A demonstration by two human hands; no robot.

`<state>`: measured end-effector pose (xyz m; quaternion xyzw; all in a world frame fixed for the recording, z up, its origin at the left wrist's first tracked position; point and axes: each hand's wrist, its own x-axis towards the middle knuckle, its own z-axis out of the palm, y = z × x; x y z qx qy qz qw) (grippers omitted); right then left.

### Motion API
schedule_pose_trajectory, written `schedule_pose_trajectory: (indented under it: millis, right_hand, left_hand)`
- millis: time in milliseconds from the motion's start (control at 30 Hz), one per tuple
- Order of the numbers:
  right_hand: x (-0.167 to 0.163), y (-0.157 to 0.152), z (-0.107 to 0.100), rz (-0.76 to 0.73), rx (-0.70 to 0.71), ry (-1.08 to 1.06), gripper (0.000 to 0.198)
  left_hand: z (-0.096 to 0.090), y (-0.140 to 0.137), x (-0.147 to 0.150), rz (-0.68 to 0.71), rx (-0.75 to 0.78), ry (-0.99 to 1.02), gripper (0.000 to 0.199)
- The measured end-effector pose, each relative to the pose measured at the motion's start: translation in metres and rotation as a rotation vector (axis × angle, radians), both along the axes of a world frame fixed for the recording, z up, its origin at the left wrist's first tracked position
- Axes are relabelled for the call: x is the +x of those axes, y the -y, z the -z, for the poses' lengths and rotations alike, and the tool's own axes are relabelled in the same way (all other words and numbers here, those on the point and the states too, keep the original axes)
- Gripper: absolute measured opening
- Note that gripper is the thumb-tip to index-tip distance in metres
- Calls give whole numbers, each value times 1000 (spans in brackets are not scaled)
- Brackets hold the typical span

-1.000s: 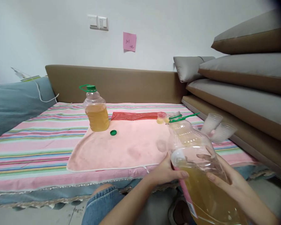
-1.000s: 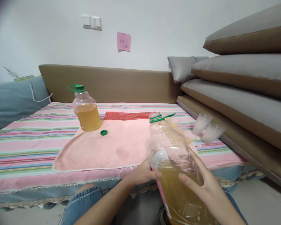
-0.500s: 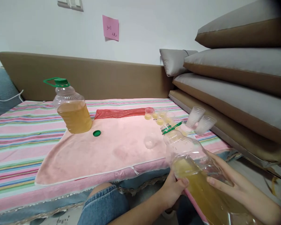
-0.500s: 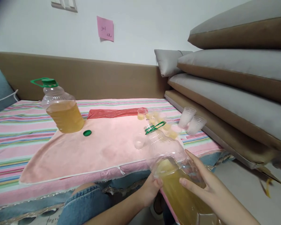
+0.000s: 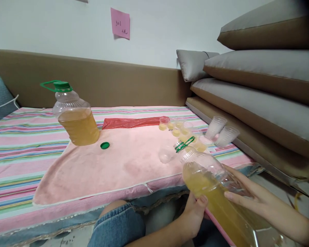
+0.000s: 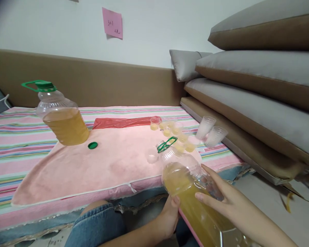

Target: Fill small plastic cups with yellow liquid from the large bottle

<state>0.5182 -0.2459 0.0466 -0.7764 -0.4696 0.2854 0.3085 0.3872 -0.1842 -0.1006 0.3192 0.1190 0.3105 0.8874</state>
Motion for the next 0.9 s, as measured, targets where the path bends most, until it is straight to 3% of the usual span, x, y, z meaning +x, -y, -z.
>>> schedule_pose_trajectory:
  millis: [200, 600, 900]
  right_hand:
    - [-4, -7, -13, -7, -103, 14, 108]
    - [2, -7, -13, -74, -75, -87, 92]
    - [-3, -11, -27, -50, -176, -149, 93]
  left_hand:
    - [-5, -1, -4, 0, 44, -56, 92]
    - [-9, 3, -4, 34, -7, 29, 91]
    - [-19, 2, -7, 39, -56, 68, 86]
